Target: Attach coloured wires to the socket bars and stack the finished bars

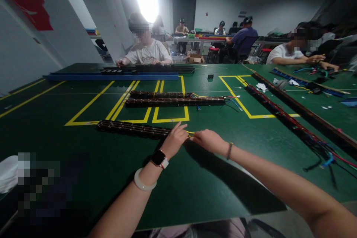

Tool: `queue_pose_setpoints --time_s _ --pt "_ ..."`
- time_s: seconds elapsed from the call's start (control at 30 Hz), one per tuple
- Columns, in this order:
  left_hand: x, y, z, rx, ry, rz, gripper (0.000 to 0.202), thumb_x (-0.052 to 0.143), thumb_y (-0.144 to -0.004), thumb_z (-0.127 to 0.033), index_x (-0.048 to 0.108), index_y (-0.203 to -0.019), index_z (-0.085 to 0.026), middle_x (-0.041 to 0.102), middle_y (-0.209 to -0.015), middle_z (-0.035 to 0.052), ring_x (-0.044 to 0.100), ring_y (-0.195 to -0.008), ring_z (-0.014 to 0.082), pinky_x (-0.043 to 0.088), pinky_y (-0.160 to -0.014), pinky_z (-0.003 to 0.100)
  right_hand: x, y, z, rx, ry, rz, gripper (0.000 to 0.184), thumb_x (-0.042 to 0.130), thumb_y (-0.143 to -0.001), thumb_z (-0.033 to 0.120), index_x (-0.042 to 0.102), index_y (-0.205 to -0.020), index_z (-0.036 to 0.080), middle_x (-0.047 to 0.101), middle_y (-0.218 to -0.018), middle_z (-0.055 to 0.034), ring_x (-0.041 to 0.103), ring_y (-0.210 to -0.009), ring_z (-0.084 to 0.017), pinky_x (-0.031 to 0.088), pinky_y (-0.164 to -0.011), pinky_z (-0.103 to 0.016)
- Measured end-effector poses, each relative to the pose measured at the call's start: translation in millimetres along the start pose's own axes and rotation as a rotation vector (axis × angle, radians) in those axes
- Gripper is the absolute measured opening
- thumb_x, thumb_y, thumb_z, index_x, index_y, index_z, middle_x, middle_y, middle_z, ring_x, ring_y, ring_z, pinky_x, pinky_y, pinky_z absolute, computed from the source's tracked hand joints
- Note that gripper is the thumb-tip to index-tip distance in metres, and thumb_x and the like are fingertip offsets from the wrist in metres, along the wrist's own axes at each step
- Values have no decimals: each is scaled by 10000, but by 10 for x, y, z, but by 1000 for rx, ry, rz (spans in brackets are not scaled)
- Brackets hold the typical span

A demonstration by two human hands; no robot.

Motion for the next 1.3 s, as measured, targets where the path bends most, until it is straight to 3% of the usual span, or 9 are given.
queue_pose_setpoints --time_s 0.13,0.2,0.3,0.47,0.67,0.8,1.0,1.2,1.3 --pt "-29 6 -8 -41 -40 -12 158 514 -871 -164 635 -962 -118 680 -977 95 543 -1159 236 362 -1075 501 -26 -107 -177 66 -550 415 474 292 -960 457 631 -1022 132 576 -578 -8 499 -422 -94 371 -459 -207" --pt "-34 7 -5 -26 -53 -13 141 514 -871 -161 634 -933 -124 681 -962 85 548 -1153 233 373 -1069 499 -12 -151 -257 40 -660 480 491 267 -965 442 625 -1062 120 536 -546 16 445 -389 -79 354 -441 -203" --pt "-19 0 -1 23 -52 2 153 475 -884 -127 626 -854 -128 681 -924 73 552 -1146 217 382 -1067 488 -20 -183 -308 -77 -539 337 436 313 -961 393 660 -962 129 546 -575 9 436 -445 -74 334 -476 -200" --pt "28 -12 -10 86 -67 -9 182 441 -894 -105 616 -846 -101 673 -934 99 576 -1100 198 394 -1070 446 -85 -113 -197 -160 -10 -19 270 415 -935 263 647 -842 160 658 -777 -55 570 -679 -129 341 -588 -223" --pt "55 -29 8 91 -8 -22 209 414 -905 -107 618 -862 -123 669 -957 85 580 -1082 180 407 -1057 461 -4 2 -39 -307 403 -126 191 418 -935 177 605 -951 137 661 -852 -101 603 -797 -181 381 -666 -263" --pt "-12 -23 10 3 59 -49 137 503 -877 -158 640 -876 -164 667 -905 42 529 -1155 209 334 -1089 522 45 13 -54 -224 368 -163 201 416 -948 218 605 -941 152 664 -855 -86 610 -794 -177 394 -674 -261" --pt "-87 112 33 -246 143 -120 252 659 -765 -215 591 -1006 -182 584 -1123 95 418 -1252 282 355 -1048 554 45 23 -23 -80 152 -227 276 389 -968 311 629 -1008 181 657 -905 -76 609 -851 -161 393 -721 -243" --pt "-46 145 49 -277 192 -127 374 629 -747 -160 497 -1096 -176 562 -1146 117 465 -1201 270 351 -1052 539 83 -17 159 -115 68 -277 310 489 -911 421 611 -1128 236 639 -942 -66 594 -873 -178 388 -723 -252" --pt "-44 138 36 -273 191 -123 367 618 -747 -159 489 -1090 -188 569 -1128 107 482 -1186 271 346 -1048 555 118 -77 185 -76 69 -289 264 504 -910 378 628 -1114 266 637 -923 -49 589 -849 -165 377 -695 -241"
Point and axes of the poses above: each hand's wrist, its own y-axis away from the middle knuckle, its own x-axis out of the palm, z = x × y, the point moved 1 cm from there along -y, towards the middle knuckle
